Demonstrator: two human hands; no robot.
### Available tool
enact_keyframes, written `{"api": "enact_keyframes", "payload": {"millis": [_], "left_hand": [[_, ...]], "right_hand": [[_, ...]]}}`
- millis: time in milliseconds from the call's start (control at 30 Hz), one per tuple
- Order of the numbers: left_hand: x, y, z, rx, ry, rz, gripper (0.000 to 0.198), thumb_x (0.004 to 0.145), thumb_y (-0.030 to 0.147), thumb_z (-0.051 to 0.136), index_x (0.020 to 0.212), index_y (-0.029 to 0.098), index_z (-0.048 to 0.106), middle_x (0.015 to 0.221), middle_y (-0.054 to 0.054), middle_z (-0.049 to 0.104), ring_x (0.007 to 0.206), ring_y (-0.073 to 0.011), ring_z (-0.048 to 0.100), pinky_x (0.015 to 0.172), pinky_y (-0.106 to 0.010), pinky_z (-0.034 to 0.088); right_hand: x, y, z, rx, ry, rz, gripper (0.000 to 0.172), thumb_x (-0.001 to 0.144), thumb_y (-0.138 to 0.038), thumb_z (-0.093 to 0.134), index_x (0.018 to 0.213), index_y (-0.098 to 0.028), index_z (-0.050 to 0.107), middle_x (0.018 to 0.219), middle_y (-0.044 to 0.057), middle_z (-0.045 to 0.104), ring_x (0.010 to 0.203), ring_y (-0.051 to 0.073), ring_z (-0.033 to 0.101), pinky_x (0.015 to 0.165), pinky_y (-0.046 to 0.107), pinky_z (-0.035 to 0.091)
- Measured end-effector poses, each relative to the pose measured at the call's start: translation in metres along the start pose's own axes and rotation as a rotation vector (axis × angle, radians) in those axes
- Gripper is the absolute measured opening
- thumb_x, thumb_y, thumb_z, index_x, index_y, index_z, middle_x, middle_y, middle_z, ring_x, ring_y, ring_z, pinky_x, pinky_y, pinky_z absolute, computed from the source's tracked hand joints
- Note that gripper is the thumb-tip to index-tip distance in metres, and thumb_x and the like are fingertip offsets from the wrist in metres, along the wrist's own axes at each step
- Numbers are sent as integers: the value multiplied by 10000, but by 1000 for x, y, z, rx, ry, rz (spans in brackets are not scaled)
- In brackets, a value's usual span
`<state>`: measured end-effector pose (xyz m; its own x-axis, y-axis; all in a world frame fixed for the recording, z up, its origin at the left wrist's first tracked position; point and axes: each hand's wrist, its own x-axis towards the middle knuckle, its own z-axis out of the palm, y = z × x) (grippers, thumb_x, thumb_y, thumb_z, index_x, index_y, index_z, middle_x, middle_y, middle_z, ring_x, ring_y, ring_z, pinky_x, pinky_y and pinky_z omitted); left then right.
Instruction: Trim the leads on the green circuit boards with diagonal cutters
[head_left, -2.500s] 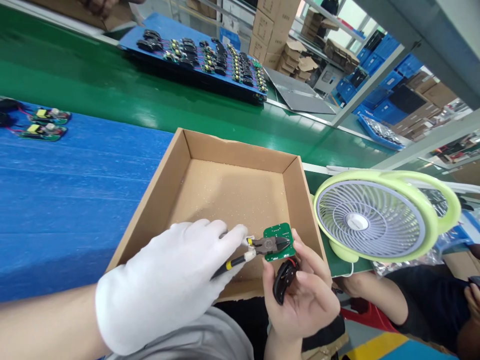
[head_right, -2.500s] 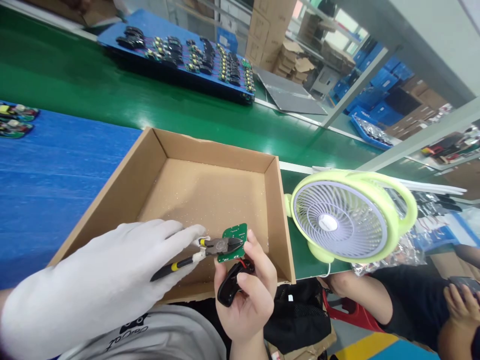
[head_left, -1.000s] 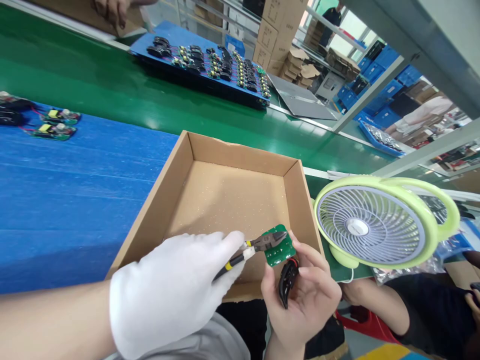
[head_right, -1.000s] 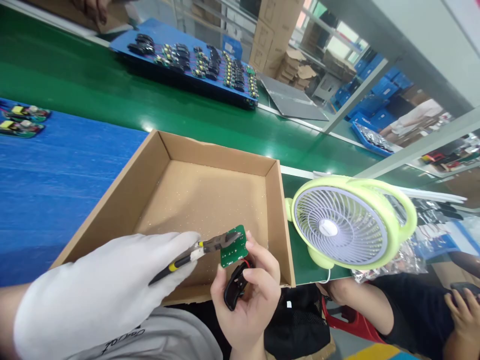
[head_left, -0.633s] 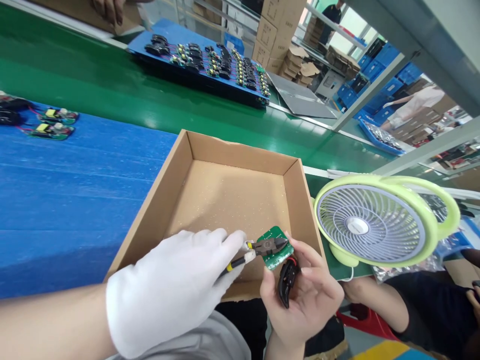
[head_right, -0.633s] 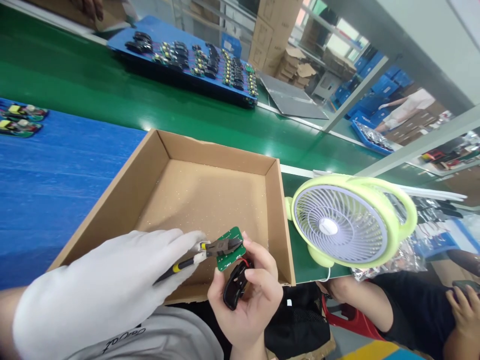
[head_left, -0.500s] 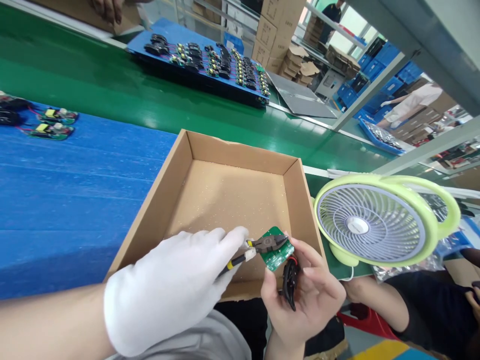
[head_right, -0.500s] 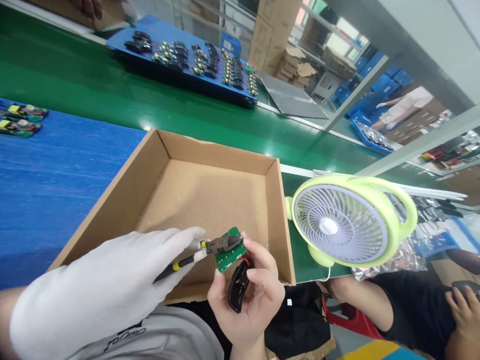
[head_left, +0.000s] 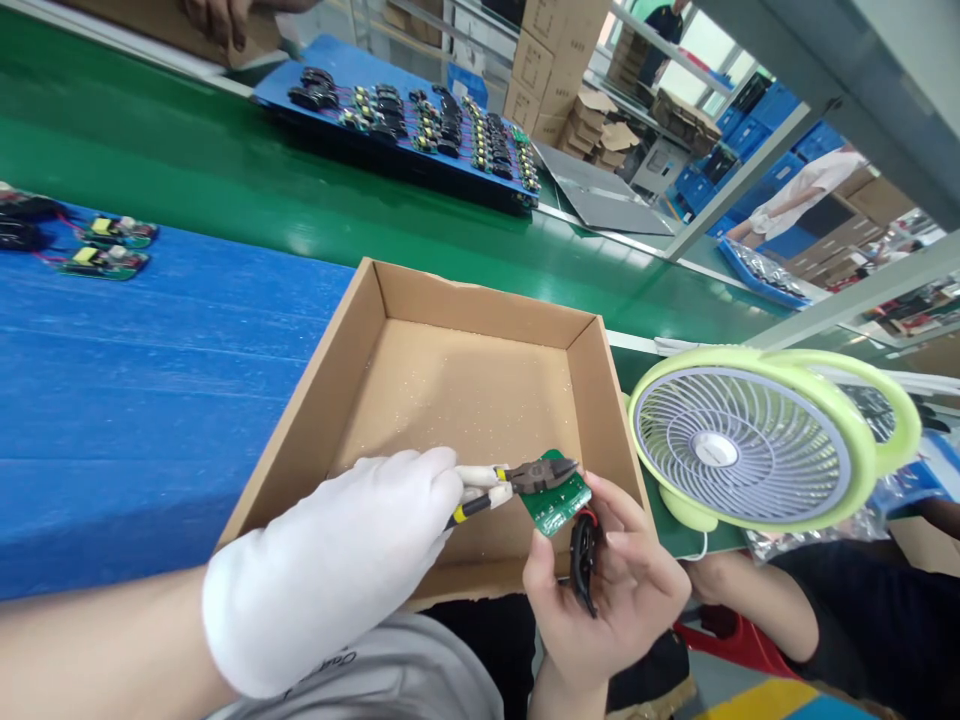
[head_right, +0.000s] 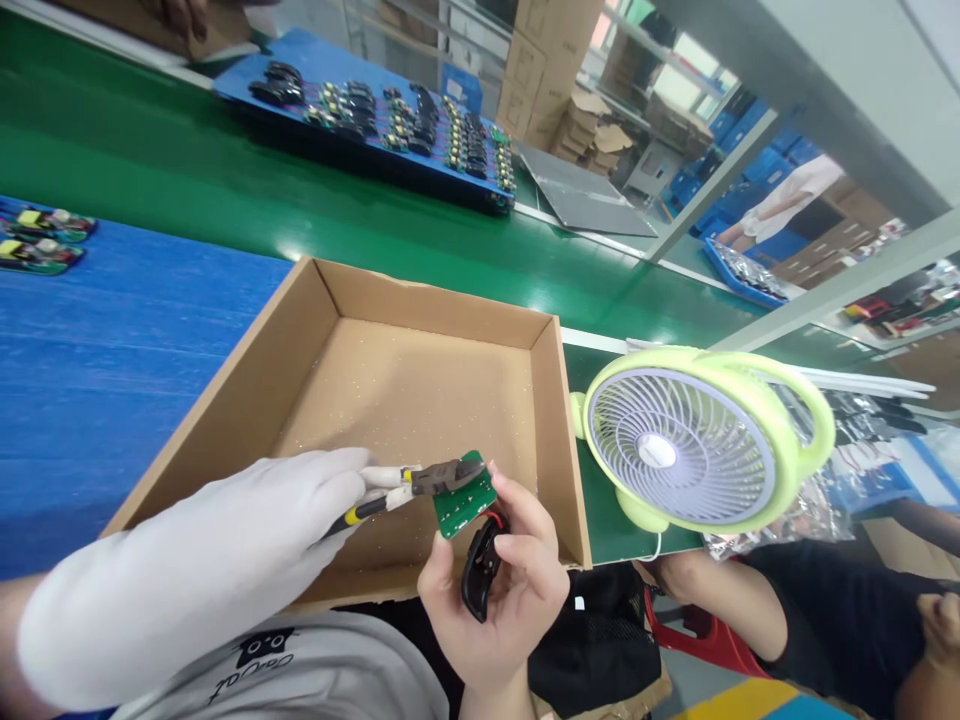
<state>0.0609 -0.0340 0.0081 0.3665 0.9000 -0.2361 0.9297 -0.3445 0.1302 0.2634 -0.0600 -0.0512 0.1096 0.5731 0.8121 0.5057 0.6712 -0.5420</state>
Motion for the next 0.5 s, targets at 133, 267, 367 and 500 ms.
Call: {"api": "enact_keyframes", "payload": {"millis": [133,267,367,500], "left_hand": [[-2,1,9,83,100,-52,406,974,9,440,1034,210,788,907,-109,751,712,-316,752,596,-377,504],[-3,1,7,52,127,19,390,956,21,479,1042,233,795,891,-88,728,682,-302,726,591,-369,494],[-4,0,2,-55,150,126,391,905,17,550,1065,271,800,900,-56,708,725,-285,723,624,-346,498],[-4,-1,2,-56,141,125,343,908,27,554,989,269,783,834,-39,631,650,-262,642,632,-351,481]], "right_hand": [[-1,0,0,19,-1,-3,574,891,8,850,1325,-235,563,1357,156,744,1283,274,799,880,436,793],[0,-1,1,28,-3,4,576,890,26,835,1325,-237,564,1369,171,728,1292,283,789,886,475,797],[0,-2,2,31,0,6,577,888,32,832,1326,-239,571,1350,159,720,1295,268,775,908,474,795],[0,-2,2,38,-8,12,600,881,42,832,1334,-247,566,1329,141,721,1279,261,778,927,476,791]]}}
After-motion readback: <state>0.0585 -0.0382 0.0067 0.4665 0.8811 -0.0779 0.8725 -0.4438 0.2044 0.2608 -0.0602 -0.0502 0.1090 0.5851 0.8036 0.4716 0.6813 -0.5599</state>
